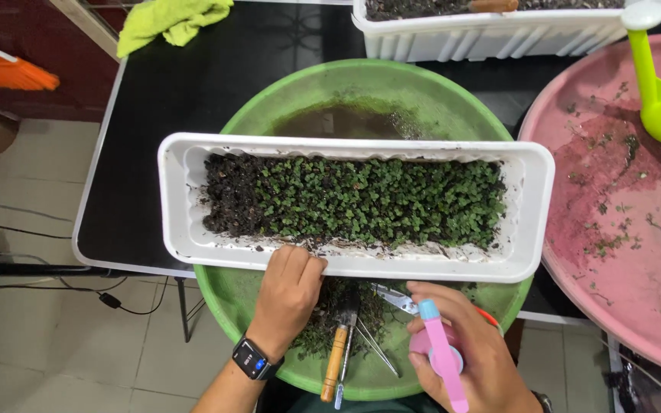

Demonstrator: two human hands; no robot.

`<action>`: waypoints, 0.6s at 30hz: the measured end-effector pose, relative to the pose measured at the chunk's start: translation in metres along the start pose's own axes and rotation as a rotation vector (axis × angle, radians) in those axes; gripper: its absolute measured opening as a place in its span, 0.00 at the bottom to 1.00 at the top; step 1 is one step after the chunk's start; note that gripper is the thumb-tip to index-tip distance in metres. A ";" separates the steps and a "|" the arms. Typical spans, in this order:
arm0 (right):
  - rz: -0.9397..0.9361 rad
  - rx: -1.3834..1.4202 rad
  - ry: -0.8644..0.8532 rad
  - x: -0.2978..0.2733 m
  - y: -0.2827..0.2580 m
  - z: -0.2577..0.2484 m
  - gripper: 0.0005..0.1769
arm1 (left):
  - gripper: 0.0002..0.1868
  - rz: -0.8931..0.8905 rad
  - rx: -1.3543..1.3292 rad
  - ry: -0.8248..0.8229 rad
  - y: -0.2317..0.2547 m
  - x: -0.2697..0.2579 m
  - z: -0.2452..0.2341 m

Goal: The person uses a small hand trowel to loosen soil in a white seedling tray, then sprays the seedlings with a pink spray bottle. The tray is held over a green basin to catch runoff, and the person repeatedly mists the plants while adjusting the tray position.

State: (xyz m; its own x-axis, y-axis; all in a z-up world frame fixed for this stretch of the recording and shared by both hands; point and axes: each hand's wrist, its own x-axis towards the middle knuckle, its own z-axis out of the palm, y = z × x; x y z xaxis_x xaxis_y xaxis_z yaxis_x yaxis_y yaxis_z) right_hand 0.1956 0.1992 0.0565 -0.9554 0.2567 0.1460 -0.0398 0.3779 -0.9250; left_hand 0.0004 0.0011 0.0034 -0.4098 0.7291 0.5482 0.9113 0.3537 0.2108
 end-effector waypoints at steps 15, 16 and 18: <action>0.144 0.008 -0.372 0.041 -0.034 0.002 0.30 | 0.13 -0.017 0.024 0.025 0.003 0.003 -0.003; 0.142 0.006 -0.371 0.041 -0.031 0.006 0.30 | 0.13 -0.016 0.024 0.027 0.003 0.001 -0.003; 0.122 -0.095 -0.305 0.042 -0.023 0.014 0.27 | 0.11 -0.030 0.021 0.008 0.002 -0.002 0.000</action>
State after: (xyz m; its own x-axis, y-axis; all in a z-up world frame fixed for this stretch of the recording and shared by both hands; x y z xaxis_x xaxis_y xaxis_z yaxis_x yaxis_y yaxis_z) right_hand 0.1523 0.1886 0.0789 -0.9955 0.0326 -0.0890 0.0941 0.4452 -0.8905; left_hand 0.0029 0.0002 0.0021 -0.4366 0.7133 0.5482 0.8975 0.3876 0.2104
